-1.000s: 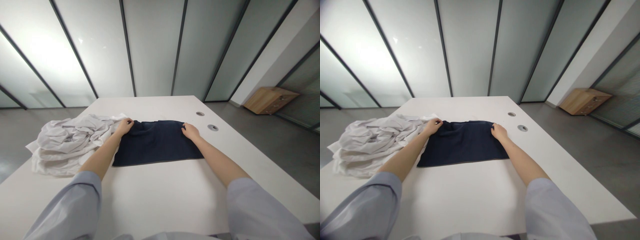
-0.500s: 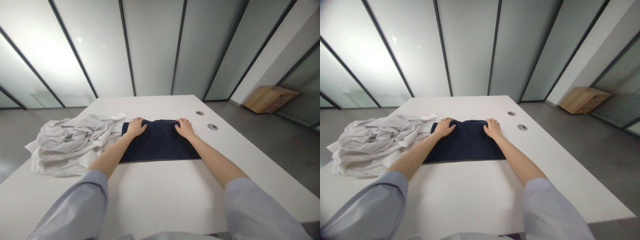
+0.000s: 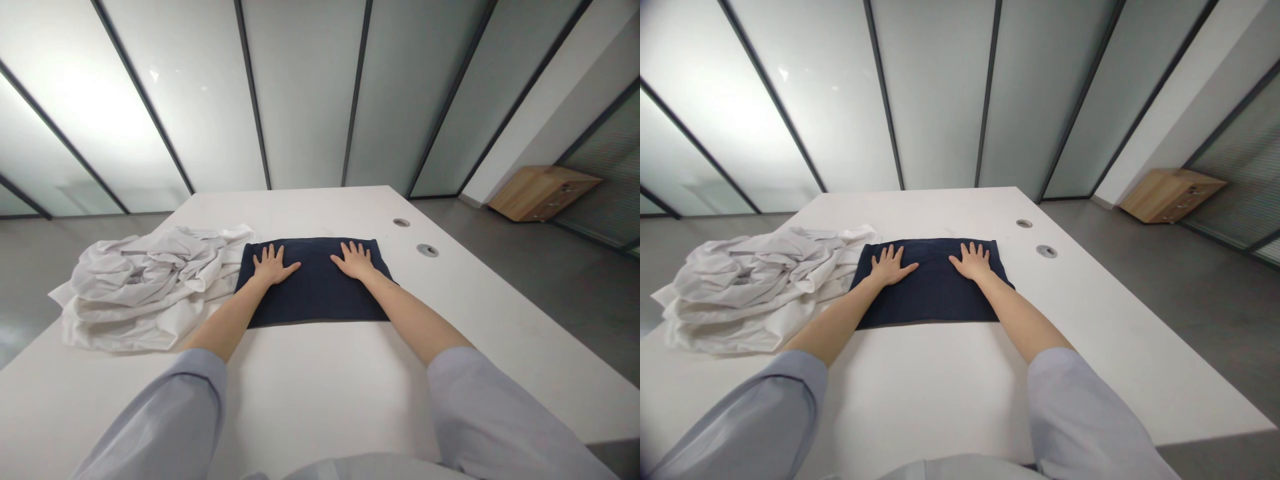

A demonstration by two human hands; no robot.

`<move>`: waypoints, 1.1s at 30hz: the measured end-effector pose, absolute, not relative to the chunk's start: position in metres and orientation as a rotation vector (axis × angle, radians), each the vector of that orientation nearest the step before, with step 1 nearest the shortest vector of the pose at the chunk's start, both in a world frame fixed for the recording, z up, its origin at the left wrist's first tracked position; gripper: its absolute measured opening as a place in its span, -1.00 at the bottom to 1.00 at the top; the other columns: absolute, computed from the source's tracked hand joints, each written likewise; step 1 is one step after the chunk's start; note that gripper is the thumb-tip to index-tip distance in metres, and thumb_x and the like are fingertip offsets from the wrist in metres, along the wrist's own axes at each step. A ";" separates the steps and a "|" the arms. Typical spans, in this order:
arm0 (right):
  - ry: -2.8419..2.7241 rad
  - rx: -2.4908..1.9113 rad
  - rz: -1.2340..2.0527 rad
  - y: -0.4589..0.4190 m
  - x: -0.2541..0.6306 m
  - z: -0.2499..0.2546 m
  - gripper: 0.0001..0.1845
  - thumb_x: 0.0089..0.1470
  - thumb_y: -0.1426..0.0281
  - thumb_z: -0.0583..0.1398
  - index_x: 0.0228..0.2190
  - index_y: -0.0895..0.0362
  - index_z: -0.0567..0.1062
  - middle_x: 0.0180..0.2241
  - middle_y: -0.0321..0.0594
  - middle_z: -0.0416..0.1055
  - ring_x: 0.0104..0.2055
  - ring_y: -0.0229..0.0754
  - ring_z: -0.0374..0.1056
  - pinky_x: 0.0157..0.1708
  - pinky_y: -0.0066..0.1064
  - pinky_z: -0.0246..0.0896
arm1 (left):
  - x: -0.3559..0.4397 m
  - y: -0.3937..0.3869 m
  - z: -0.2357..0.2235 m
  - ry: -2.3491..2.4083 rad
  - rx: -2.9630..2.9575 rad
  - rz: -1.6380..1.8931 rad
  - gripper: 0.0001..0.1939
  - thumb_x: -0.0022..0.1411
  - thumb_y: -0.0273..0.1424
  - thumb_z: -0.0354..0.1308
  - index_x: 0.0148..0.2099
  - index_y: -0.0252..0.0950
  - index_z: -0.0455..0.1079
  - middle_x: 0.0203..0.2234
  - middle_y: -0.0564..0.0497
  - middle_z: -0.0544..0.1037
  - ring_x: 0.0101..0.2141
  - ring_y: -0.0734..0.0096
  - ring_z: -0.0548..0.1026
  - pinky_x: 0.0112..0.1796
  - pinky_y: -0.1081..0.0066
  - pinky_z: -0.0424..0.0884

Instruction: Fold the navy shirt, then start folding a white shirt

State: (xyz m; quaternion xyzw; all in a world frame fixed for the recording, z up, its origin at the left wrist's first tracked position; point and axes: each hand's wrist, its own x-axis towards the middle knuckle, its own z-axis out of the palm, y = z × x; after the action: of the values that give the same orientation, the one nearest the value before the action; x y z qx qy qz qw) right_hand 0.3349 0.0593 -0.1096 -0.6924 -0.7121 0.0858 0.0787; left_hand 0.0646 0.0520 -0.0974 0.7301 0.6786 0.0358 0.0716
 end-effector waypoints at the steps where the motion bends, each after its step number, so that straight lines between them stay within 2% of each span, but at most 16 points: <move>1: -2.116 -2.100 0.270 0.059 0.336 -0.107 -0.11 0.16 -0.16 -0.17 0.30 0.15 0.07 0.35 0.08 -0.14 0.35 0.30 -0.24 0.22 0.24 -0.35 | 0.065 0.052 -0.097 2.047 2.173 0.091 0.02 0.08 0.31 -0.24 0.40 -0.24 -0.08 0.36 -0.26 -0.14 0.31 -0.26 -0.18 0.16 -0.28 -0.20; 4: -2.104 -2.141 0.300 0.061 0.340 -0.102 -0.15 0.19 -0.14 -0.22 0.29 0.12 0.10 0.35 0.02 -0.15 0.36 0.28 -0.25 0.22 0.24 -0.34 | 0.068 0.054 -0.094 2.058 2.136 0.087 -0.02 0.11 0.28 -0.29 0.39 -0.22 -0.03 0.36 -0.25 -0.10 0.31 -0.29 -0.16 0.14 -0.34 -0.17; 9: -2.194 -2.064 0.215 0.069 0.366 -0.104 -0.30 0.25 0.00 -0.17 0.27 0.08 0.14 0.35 -0.07 -0.09 0.36 0.11 -0.19 0.27 0.06 -0.32 | 0.065 0.055 -0.093 2.067 2.140 0.086 -0.12 0.21 0.20 -0.37 0.38 -0.23 0.00 0.35 -0.25 -0.08 0.30 -0.29 -0.12 0.13 -0.33 -0.15; 12: -2.232 -2.046 0.166 0.075 0.383 -0.107 -0.37 0.27 0.07 -0.14 0.27 0.05 0.15 0.34 -0.11 -0.06 0.35 0.07 -0.15 0.27 0.03 -0.30 | 0.060 0.053 -0.093 2.058 2.211 0.076 -0.13 0.21 0.19 -0.31 0.38 -0.25 -0.01 0.35 -0.26 -0.06 0.30 -0.25 -0.10 0.15 -0.30 -0.13; 15: -2.186 -2.101 0.081 0.078 0.380 -0.106 -0.40 0.26 0.17 -0.09 0.25 0.12 0.17 0.33 -0.01 -0.04 0.35 0.14 -0.17 0.25 0.09 -0.32 | 0.063 0.051 -0.091 2.096 2.273 0.085 -0.15 0.23 0.14 -0.22 0.38 -0.31 -0.02 0.34 -0.31 -0.02 0.30 -0.24 -0.08 0.15 -0.25 -0.09; 18: -2.194 -2.017 0.008 0.078 0.349 -0.098 -0.40 0.24 0.23 -0.04 0.24 0.19 0.17 0.32 0.05 -0.04 0.35 0.16 -0.20 0.26 0.07 -0.34 | 0.080 0.053 -0.089 1.972 2.498 0.187 -0.27 0.28 -0.02 -0.15 0.39 -0.27 -0.03 0.34 -0.24 -0.01 0.31 -0.08 -0.05 0.21 -0.12 -0.13; 20: -2.260 -1.895 0.072 0.076 0.320 -0.094 -0.39 0.25 0.17 -0.06 0.26 0.12 0.14 0.33 -0.02 -0.06 0.35 0.14 -0.21 0.26 0.03 -0.33 | 0.093 0.057 -0.090 1.797 2.607 0.230 -0.35 0.32 -0.08 -0.17 0.38 -0.19 -0.01 0.35 -0.13 -0.01 0.31 0.05 -0.04 0.24 -0.01 -0.15; 22: -2.278 -1.886 0.199 0.073 0.296 -0.093 -0.33 0.25 0.05 -0.13 0.28 0.07 0.09 0.35 -0.06 -0.10 0.36 0.14 -0.22 0.26 0.06 -0.33 | 0.102 0.063 -0.093 1.712 2.565 0.215 -0.36 0.34 -0.05 -0.23 0.38 -0.15 -0.01 0.35 -0.09 -0.01 0.31 0.09 -0.03 0.24 0.01 -0.12; 26: -2.262 -1.998 0.372 0.068 0.285 -0.099 -0.21 0.21 -0.10 -0.20 0.31 0.04 0.03 0.37 -0.07 -0.20 0.38 0.17 -0.33 0.24 0.16 -0.42 | 0.094 0.076 -0.100 1.773 2.384 0.161 -0.26 0.30 0.08 -0.27 0.39 -0.17 -0.04 0.35 -0.12 -0.01 0.32 0.03 -0.05 0.23 -0.02 -0.12; 30: -2.265 -2.001 0.369 0.070 0.307 -0.105 -0.21 0.20 -0.12 -0.20 0.31 0.02 0.03 0.37 -0.09 -0.23 0.38 0.15 -0.37 0.24 0.17 -0.46 | 0.068 0.072 -0.102 1.866 2.328 0.146 -0.15 0.23 0.18 -0.22 0.38 -0.25 0.00 0.35 -0.20 -0.02 0.32 -0.08 -0.10 0.22 -0.08 -0.15; 33: -2.327 -1.932 0.349 0.076 0.322 -0.105 -0.23 0.20 -0.11 -0.17 0.30 0.00 0.06 0.37 -0.12 -0.18 0.38 0.12 -0.34 0.26 0.12 -0.45 | 0.059 0.056 -0.101 1.844 2.398 0.146 -0.11 0.20 0.20 -0.17 0.40 -0.23 -0.07 0.35 -0.24 -0.04 0.31 -0.17 -0.09 0.19 -0.17 -0.13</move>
State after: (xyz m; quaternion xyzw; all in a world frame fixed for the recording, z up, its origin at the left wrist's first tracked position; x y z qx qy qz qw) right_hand 0.3223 0.0757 -0.1050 -0.6338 -0.7635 0.1144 0.0483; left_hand 0.0592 0.0556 -0.1007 0.7905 0.6079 0.0483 0.0567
